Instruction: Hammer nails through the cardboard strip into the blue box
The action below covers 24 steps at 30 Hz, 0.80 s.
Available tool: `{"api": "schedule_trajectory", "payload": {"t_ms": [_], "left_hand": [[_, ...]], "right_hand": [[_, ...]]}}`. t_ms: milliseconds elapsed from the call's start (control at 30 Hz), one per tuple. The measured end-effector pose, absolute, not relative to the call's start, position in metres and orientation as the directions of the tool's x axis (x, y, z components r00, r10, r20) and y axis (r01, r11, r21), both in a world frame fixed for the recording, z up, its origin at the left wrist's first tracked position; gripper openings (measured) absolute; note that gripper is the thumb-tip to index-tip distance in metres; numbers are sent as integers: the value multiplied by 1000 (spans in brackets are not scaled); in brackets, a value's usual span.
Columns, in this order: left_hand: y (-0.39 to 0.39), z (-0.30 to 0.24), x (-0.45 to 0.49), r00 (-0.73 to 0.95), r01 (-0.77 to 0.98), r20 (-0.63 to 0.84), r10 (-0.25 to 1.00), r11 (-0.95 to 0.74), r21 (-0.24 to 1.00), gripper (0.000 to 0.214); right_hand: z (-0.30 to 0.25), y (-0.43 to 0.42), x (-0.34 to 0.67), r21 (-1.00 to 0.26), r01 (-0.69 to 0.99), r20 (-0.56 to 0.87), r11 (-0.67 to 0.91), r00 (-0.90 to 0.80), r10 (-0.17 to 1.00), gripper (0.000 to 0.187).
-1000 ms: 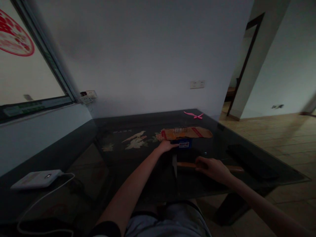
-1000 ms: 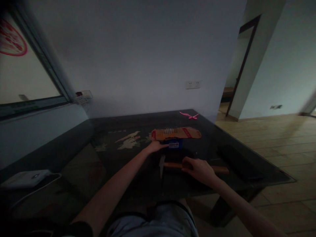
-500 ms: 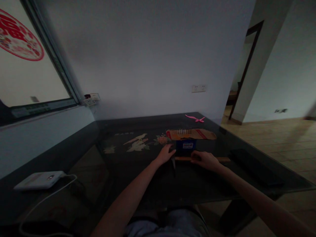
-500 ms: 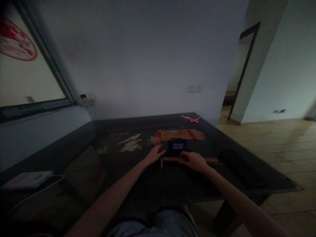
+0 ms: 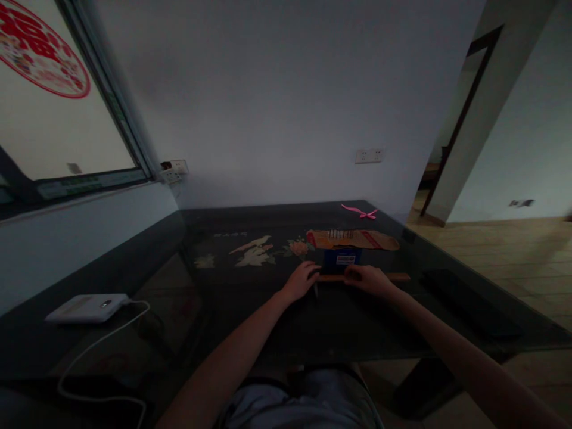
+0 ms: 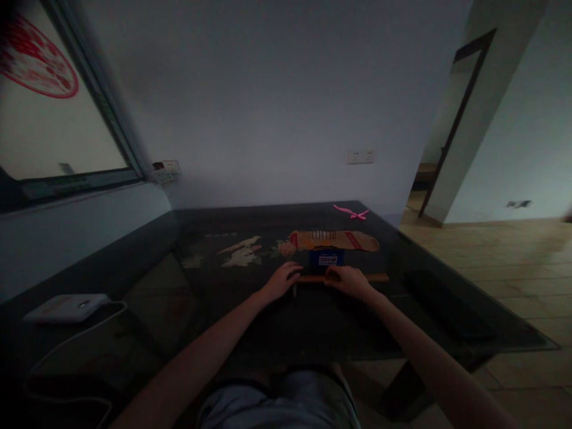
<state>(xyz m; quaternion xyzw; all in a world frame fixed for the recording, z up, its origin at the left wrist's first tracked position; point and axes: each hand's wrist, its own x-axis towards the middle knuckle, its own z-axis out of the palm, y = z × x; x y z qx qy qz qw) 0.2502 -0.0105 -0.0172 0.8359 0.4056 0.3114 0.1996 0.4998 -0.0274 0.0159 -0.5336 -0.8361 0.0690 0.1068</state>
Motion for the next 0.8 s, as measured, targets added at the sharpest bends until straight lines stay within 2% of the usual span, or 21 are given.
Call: {"api": "schedule_trajectory", "payload": {"t_ms": [233,400,800], "left_hand": [[-10,-18,254,472,605,342,812,-581,545,36],[-6,-20,258,464,628,350,814,-581,518,37],[-6,-22,259,466,658,349,813,-582,478,41]], "right_hand": [[1,-18,504,-274,824,207,496,-454,867,25],[-5,-11,509,-314,796,219,518,-470,855,25],[-1,-10,512,-268,799,210,539,-497,842,26]]}}
